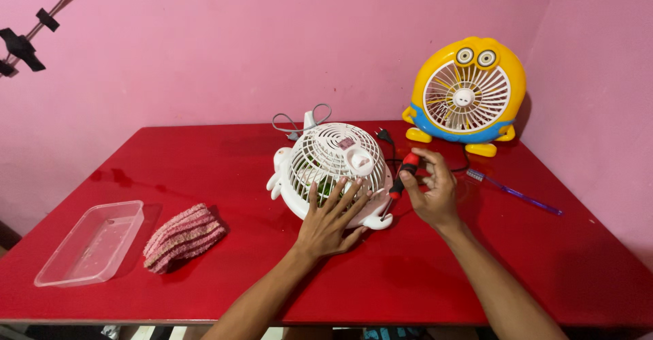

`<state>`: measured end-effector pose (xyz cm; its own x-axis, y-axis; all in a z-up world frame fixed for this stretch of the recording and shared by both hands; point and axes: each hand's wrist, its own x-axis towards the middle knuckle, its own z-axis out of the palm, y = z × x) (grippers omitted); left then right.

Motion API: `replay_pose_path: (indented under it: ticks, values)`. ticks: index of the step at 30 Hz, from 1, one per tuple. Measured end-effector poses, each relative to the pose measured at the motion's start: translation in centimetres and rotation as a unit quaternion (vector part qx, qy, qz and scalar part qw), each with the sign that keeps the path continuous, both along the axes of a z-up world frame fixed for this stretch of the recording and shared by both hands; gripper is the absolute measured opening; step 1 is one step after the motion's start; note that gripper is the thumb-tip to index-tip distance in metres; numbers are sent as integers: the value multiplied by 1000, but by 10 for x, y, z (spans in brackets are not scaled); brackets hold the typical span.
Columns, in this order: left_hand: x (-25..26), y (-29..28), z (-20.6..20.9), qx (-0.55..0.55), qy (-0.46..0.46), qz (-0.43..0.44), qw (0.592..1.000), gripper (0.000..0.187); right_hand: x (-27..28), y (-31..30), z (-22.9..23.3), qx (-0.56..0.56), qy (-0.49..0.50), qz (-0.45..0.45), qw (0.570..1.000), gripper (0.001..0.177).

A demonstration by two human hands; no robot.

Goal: The person uses a screwdriver to loosen and tighten screws on the back of a white turtle-shaped fan placed on a red table. The person repeatedly adjusts the same screws without removing the fan cover or completing a repair.

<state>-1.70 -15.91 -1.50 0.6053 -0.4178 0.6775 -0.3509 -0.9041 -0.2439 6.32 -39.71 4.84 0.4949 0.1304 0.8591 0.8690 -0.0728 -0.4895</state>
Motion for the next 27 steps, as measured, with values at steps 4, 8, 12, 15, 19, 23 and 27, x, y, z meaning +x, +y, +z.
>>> replay_pose_path:
  ticks: [4, 8, 12, 15, 19, 23, 27]
  values:
    - [1, 1, -3, 2, 1, 4, 1000, 86, 3, 2, -6, -9, -25, -6, 1000, 48]
    - [0, 1, -6, -4, 12, -6, 1000, 85, 8, -3, -7, -16, -96, -45, 994, 53]
    - [2, 1, -7, 2, -3, 1, 1000, 84, 9, -6, -4, -38, -141, -73, 987, 53]
    - [2, 0, -8, -3, -10, -4, 1000, 84, 8, -7, 1, -64, -125, -63, 988, 51]
    - [0, 1, -8, 0, -9, -3, 1000, 84, 3, -10, 8, -92, -56, -22, 994, 51]
    - [-1, 0, -6, -5, 5, 0, 1000, 84, -3, -10, 11, -93, -2, 45, 995, 50]
    - [-1, 1, -3, -12, 7, -7, 1000, 84, -6, -6, 12, -81, -4, 7, 997, 61]
